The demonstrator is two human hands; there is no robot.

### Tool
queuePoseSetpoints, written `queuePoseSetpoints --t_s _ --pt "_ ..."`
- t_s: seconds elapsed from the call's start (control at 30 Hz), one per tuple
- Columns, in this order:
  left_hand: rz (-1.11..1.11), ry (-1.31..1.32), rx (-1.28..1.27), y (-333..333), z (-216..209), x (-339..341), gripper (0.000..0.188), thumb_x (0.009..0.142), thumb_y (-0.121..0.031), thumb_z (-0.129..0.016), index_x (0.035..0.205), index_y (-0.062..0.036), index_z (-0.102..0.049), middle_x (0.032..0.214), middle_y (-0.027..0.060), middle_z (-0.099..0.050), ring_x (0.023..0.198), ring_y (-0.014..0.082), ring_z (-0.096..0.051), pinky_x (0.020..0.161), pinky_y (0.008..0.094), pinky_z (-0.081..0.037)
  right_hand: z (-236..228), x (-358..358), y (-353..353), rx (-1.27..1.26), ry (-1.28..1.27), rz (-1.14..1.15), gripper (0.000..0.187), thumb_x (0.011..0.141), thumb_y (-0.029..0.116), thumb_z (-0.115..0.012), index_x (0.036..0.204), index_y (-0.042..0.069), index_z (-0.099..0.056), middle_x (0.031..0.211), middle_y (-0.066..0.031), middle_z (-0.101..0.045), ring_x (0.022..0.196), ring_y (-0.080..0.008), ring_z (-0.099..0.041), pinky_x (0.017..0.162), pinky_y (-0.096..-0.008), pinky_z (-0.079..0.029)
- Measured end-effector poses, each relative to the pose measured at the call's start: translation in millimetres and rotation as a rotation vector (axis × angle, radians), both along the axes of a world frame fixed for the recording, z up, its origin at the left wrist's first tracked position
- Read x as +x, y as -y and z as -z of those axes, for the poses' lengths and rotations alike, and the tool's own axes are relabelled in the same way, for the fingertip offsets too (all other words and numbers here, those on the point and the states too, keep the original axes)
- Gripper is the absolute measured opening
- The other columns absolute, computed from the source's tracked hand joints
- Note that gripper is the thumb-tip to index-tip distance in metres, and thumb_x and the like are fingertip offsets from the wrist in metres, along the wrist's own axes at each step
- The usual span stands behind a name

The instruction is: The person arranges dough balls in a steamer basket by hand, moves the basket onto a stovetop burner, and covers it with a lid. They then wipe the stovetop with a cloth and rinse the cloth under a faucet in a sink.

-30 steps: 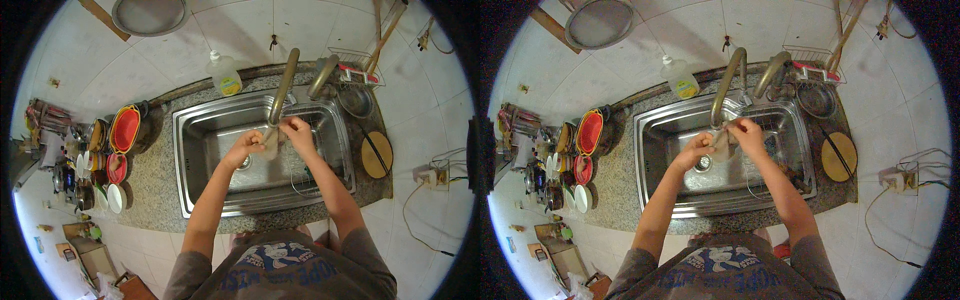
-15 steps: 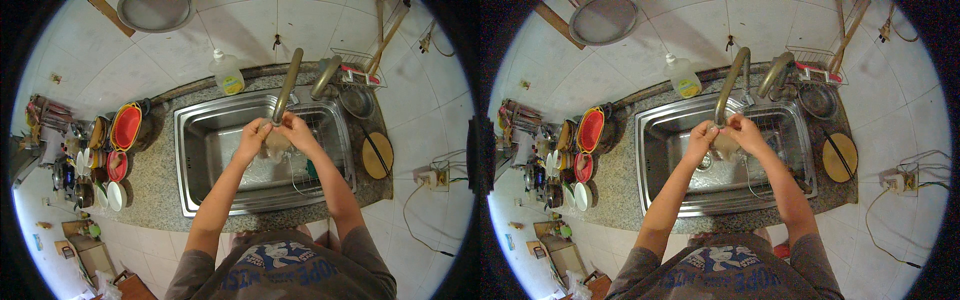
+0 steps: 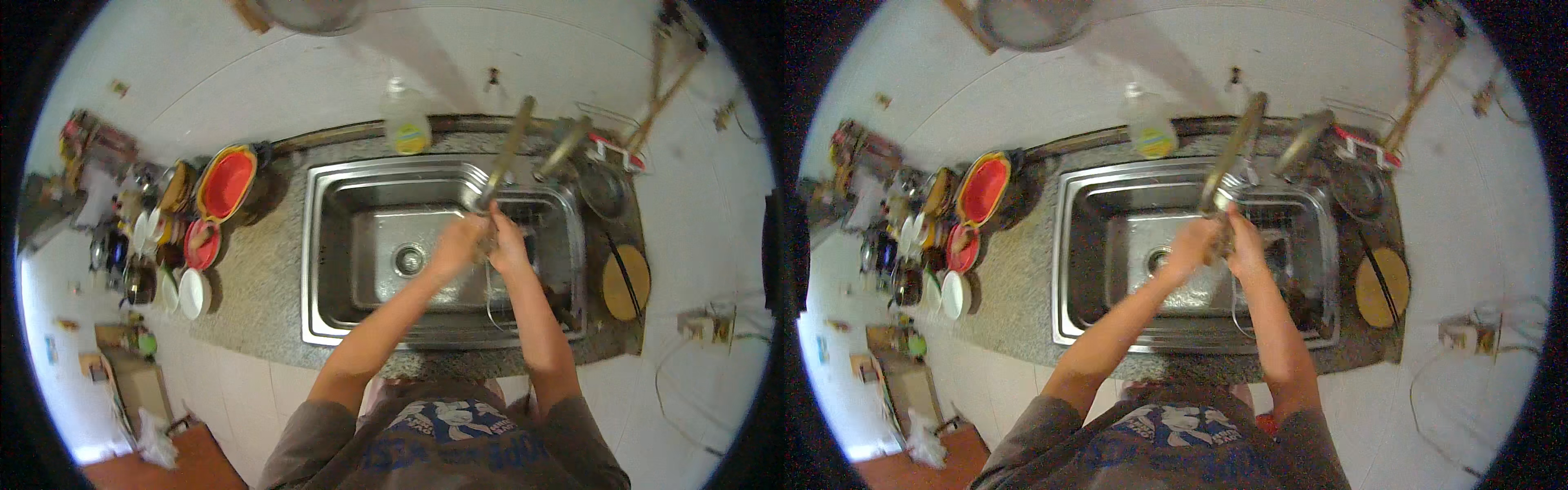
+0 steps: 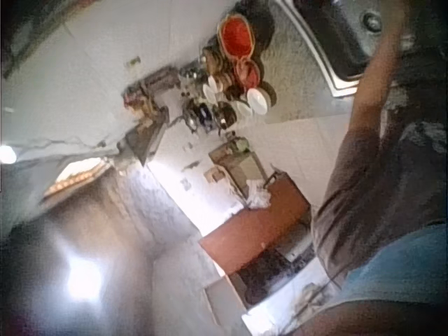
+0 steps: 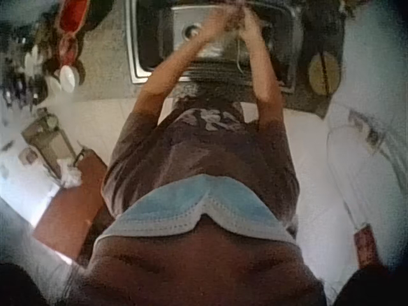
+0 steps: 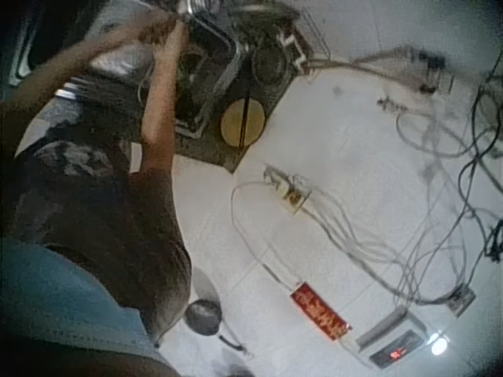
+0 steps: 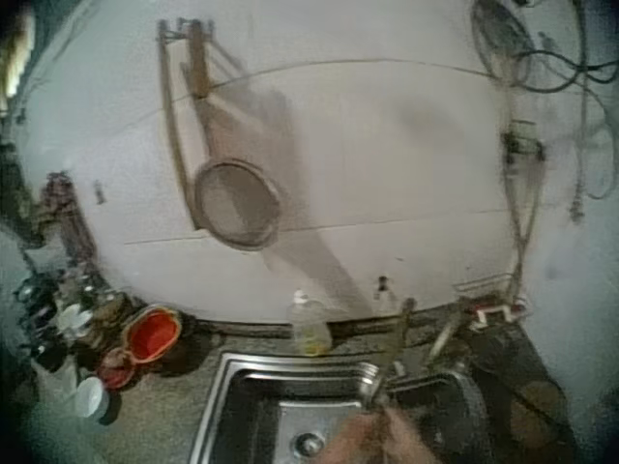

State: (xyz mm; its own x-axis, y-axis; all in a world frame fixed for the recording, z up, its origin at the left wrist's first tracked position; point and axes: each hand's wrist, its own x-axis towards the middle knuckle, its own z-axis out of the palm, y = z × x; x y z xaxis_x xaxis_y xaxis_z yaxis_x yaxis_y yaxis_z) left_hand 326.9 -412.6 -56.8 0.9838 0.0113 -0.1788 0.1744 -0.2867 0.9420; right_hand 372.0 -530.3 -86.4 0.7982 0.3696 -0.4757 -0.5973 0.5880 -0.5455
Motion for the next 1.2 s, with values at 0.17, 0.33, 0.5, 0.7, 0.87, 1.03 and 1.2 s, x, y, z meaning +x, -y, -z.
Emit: queuePoseSetpoints --t_s 0.17,0.33,0.5,0.7,0.87,1.03,1.2 --pt "-0.162 0.338 0.535 -3.8 -1.9 10.8 0.037 0.086 -0.036 -0.046 0.075 -0.0021 -0.055 0.074 0.022 -0.056 0.065 0.0404 -0.053 0.056 0.0456 -0.041 -4.4 -26.2 -28.1 -0.015 -0.128 -0.067 0.022 0.088 0.029 -0.047 0.092 0.008 -0.054 0.077 -0.0026 -0.057 0.067 -0.018 -0.055 0.058 -0.0333 -0.045" --pt "-0.338 0.304 0.412 9.3 -12.2 0.7 0.04 0.086 -0.034 -0.044 0.064 -0.0011 -0.054 0.062 0.0204 -0.054 0.061 0.0404 -0.053 0.057 0.0472 -0.042 -27.7 -19.9 -28.9 -0.263 -0.088 -0.045 0.02 0.086 0.028 -0.047 0.092 0.01 -0.054 0.077 -0.0015 -0.057 0.07 -0.0172 -0.055 0.06 -0.0337 -0.046" --pt "-0.369 0.32 0.427 5.6 -18.8 10.3 0.038 0.086 -0.031 -0.045 0.068 0.0 -0.056 0.067 0.0223 -0.055 0.063 0.041 -0.053 0.057 0.0466 -0.043 -28.9 -25.4 -29.8 -0.103 -0.057 -0.083 0.031 0.084 0.036 -0.055 0.099 0.009 -0.055 0.093 -0.0009 -0.057 0.08 -0.0166 -0.054 0.072 -0.032 -0.044" --pt "-0.365 0.222 -0.009 -37.2 -2.2 22.9 0.036 0.085 -0.031 -0.052 0.067 0.0004 -0.051 0.058 0.01 -0.052 0.054 0.0208 -0.051 0.052 0.0336 -0.04 -62.0 -37.6 -21.1 -0.427 0.18 -0.357 0.037 0.085 0.037 -0.055 0.101 0.003 -0.054 0.09 -0.0022 -0.057 0.082 -0.0123 -0.054 0.073 -0.0289 -0.042" --pt "-0.04 0.118 -0.42 -33.6 -14.1 12.1 0.021 0.084 -0.022 -0.056 0.071 -0.005 -0.055 0.062 -0.0033 -0.051 0.055 0.006 -0.044 0.049 0.0216 -0.036 -56.6 -21.2 -0.4 -0.588 0.643 -0.424 0.028 0.078 0.017 -0.062 0.099 0.001 -0.052 0.091 -0.0042 -0.057 0.083 -0.0118 -0.053 0.076 -0.0283 -0.041" --pt "0.129 0.316 -0.14 -30.9 -32.4 16.0 0.02 0.077 -0.021 -0.064 0.078 -0.0021 -0.059 0.088 0.0047 -0.051 0.069 0.0119 -0.048 0.057 0.0251 -0.041 -56.1 -13.4 -5.4 -0.879 0.847 -0.468 0.037 0.077 0.016 -0.063 0.108 0.003 -0.047 0.099 -0.0054 -0.055 0.091 -0.0145 -0.053 0.078 -0.0315 -0.042" --pt "0.009 0.45 -0.025 -28.9 -14.1 5.7 0.066 0.066 -0.022 -0.074 0.122 -0.009 -0.042 0.116 0.0079 -0.044 0.101 0.0222 -0.047 0.088 0.0311 -0.038 -60.7 -3.1 -21.1 -0.569 0.263 -0.162 0.028 0.081 0.022 -0.058 0.101 0.004 -0.054 0.092 -0.0041 -0.056 0.085 -0.0154 -0.054 0.073 -0.0322 -0.043"
